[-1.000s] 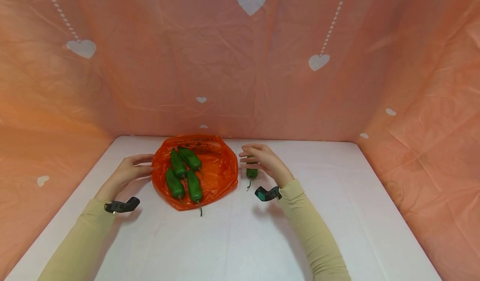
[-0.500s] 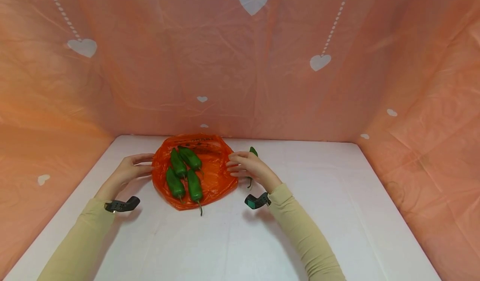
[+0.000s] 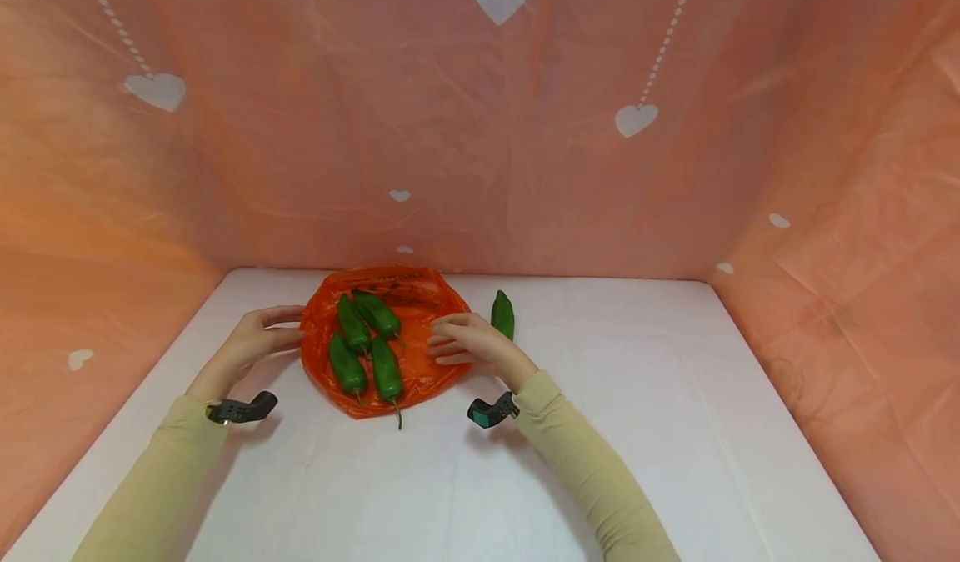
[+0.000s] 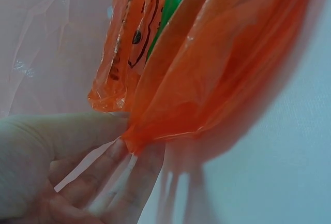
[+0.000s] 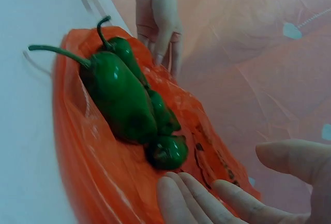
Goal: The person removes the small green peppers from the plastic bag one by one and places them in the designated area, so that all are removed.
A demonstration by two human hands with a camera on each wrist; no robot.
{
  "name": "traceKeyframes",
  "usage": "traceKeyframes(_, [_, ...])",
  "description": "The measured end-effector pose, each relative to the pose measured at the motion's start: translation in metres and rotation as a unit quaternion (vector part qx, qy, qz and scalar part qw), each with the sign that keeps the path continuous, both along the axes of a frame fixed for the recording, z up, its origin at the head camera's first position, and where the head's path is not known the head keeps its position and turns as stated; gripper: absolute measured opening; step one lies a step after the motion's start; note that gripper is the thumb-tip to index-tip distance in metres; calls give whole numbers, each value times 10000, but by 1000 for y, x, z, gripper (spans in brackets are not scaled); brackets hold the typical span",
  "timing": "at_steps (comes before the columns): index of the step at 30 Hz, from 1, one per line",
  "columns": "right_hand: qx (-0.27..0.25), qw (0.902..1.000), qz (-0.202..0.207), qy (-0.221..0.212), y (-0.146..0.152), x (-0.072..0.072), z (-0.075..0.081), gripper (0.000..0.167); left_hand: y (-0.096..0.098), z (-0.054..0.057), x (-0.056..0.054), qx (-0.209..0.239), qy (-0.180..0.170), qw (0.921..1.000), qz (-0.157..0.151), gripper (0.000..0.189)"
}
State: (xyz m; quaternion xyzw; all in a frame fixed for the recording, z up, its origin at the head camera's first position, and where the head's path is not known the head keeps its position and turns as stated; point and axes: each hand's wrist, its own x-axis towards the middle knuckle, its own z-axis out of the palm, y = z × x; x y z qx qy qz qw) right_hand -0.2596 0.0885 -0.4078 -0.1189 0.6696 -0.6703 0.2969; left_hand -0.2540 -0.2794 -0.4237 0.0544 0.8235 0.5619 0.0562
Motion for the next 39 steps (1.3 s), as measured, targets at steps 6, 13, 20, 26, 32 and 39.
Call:
traceKeyframes(6, [85, 9997, 227, 47, -12, 3, -3, 48, 0, 3, -1, -156, -13, 9998, 99, 53])
traceKeyframes(13, [168, 9995, 281, 53, -22, 4, -9, 47, -1, 2, -5, -134, 15, 9999, 92, 54])
traceKeyframes(20, [239, 9990, 377, 83, -29, 4, -11, 47, 0, 4, -5, -65, 83, 9999, 12, 53])
traceKeyframes(26, [272, 9991, 331, -25, -35, 5, -11, 48, 2, 4, -5, -114, 57, 9999, 103, 54])
traceKeyframes(32, [359, 9987, 367, -11, -41, 7, -13, 46, 2, 2, -5, -59, 32, 9999, 119, 52])
traceKeyframes(39, [357, 9988, 337, 9, -47, 9, -17, 44, 1, 2, 0, -54, -141, 9999, 30, 50])
